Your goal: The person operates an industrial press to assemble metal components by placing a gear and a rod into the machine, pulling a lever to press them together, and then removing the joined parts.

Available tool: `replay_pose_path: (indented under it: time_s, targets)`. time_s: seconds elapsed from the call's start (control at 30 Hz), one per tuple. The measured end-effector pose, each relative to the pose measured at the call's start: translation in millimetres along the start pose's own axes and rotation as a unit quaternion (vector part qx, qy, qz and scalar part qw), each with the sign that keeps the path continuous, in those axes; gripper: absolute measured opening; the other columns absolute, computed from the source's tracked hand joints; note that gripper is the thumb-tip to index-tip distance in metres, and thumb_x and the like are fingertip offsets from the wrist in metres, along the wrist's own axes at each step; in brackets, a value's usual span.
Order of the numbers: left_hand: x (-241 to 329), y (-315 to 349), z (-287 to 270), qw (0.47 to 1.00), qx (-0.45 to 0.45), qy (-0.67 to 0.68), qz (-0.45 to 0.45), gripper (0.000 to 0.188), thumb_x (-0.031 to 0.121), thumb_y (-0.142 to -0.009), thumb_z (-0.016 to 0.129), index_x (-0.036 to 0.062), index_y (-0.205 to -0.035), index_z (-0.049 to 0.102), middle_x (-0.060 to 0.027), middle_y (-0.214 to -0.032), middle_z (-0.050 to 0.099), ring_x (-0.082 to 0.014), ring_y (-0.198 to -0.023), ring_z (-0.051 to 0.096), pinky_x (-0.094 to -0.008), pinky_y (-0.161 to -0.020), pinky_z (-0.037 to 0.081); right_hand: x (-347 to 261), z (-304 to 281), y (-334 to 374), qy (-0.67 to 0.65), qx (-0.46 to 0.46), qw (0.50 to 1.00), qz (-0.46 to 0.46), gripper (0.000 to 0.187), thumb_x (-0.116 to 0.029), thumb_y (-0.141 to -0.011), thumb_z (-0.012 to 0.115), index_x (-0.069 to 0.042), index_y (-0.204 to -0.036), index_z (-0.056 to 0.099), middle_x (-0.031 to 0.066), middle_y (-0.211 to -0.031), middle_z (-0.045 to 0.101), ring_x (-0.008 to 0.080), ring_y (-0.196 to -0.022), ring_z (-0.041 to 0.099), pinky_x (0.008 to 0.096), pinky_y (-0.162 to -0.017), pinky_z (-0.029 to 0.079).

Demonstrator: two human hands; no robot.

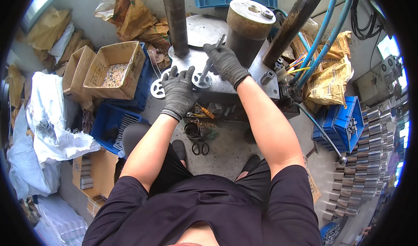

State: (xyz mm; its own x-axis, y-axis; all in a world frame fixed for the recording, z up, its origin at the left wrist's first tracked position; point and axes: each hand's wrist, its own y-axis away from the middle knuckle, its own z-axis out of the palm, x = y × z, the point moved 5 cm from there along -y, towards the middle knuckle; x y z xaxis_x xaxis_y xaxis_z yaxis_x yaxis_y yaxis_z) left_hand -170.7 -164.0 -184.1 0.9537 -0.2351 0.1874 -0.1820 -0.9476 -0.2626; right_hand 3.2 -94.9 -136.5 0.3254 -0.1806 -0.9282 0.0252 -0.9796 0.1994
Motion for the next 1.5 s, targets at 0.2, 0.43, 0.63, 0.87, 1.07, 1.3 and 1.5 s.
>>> replay_pose_path:
  time_s: [0.2,0.43,0.63,0.87,1.07,1.3,1.5]
  targets:
    - [-2,-1,1,0.999,-0.021,-0.039,-0.010,0.088,0.041,-0.080,0.084,0.0197,-0.157,0.049,-0.0101,-0.141,0.066,-0.0372,-0.150,0.044,-0.0602,-0.121,0.027,29,8,40,-0.072,0.005,0.988,-0.139,0.031,-0.033,-0.105,0.067,-0.004,-0.098,0.070,0.0045,-0.077,0.069,0.0120,-0.068,0.063,0.0293,-0.062,0.052]
    - [13,0,0,0.995,0.087,0.035,0.043,0.069,0.025,-0.090,0.071,0.0200,-0.155,0.050,-0.0078,-0.139,0.064,-0.0391,-0.147,0.045,-0.0670,-0.118,0.026,63,-3,111,-0.110,0.040,0.954,-0.275,0.034,-0.035,-0.110,0.060,-0.005,-0.117,0.074,0.0009,-0.098,0.071,0.0095,-0.089,0.059,0.0286,-0.081,0.050]
    - [41,11,-4,0.961,0.061,0.184,0.198,0.076,0.018,-0.074,0.083,0.0194,-0.146,0.058,-0.0129,-0.126,0.064,-0.0346,-0.119,0.064,-0.0467,-0.099,0.053,53,-20,146,-0.110,0.045,0.936,-0.332,0.024,-0.023,-0.109,0.062,-0.004,-0.119,0.071,-0.0010,-0.096,0.067,0.0066,-0.085,0.055,0.0249,-0.076,0.047]
    - [110,66,20,0.817,-0.076,0.558,0.119,0.072,0.009,-0.086,0.084,0.0090,-0.149,0.050,-0.0159,-0.141,0.051,-0.0293,-0.136,0.054,-0.0402,-0.112,0.050,-8,-42,180,0.105,-0.012,0.978,-0.178,0.036,-0.020,-0.102,0.070,0.003,-0.129,0.064,0.0157,-0.099,0.073,0.0166,-0.084,0.070,0.0316,-0.077,0.056]
    - [131,82,79,0.593,-0.338,0.726,-0.087,0.050,0.039,-0.105,0.067,0.0028,-0.139,0.058,-0.0084,-0.123,0.066,-0.0194,-0.122,0.062,-0.0372,-0.105,0.051,5,-67,193,0.131,-0.029,0.977,-0.165,0.060,-0.014,-0.099,0.075,-0.001,-0.151,0.049,0.0145,-0.102,0.070,0.0159,-0.092,0.067,0.0302,-0.087,0.057]
    - [131,79,88,0.432,-0.346,0.790,-0.265,0.037,0.038,-0.110,0.057,0.0028,-0.102,0.064,-0.0204,-0.107,0.075,-0.0288,-0.090,0.076,-0.0424,-0.075,0.064,-36,-170,268,0.357,0.112,0.908,-0.186,0.034,-0.005,-0.093,0.075,0.002,-0.126,0.068,0.0167,-0.107,0.073,0.0254,-0.095,0.072,0.0357,-0.087,0.058]
    - [142,70,107,0.417,-0.367,0.772,-0.310,0.036,0.038,-0.109,0.057,0.0045,-0.099,0.062,-0.0206,-0.106,0.076,-0.0291,-0.089,0.077,-0.0429,-0.074,0.064,-22,-250,322,0.484,0.166,0.857,-0.061,0.031,-0.010,-0.091,0.075,0.003,-0.119,0.070,0.0203,-0.103,0.072,0.0338,-0.093,0.073,0.0401,-0.084,0.058]
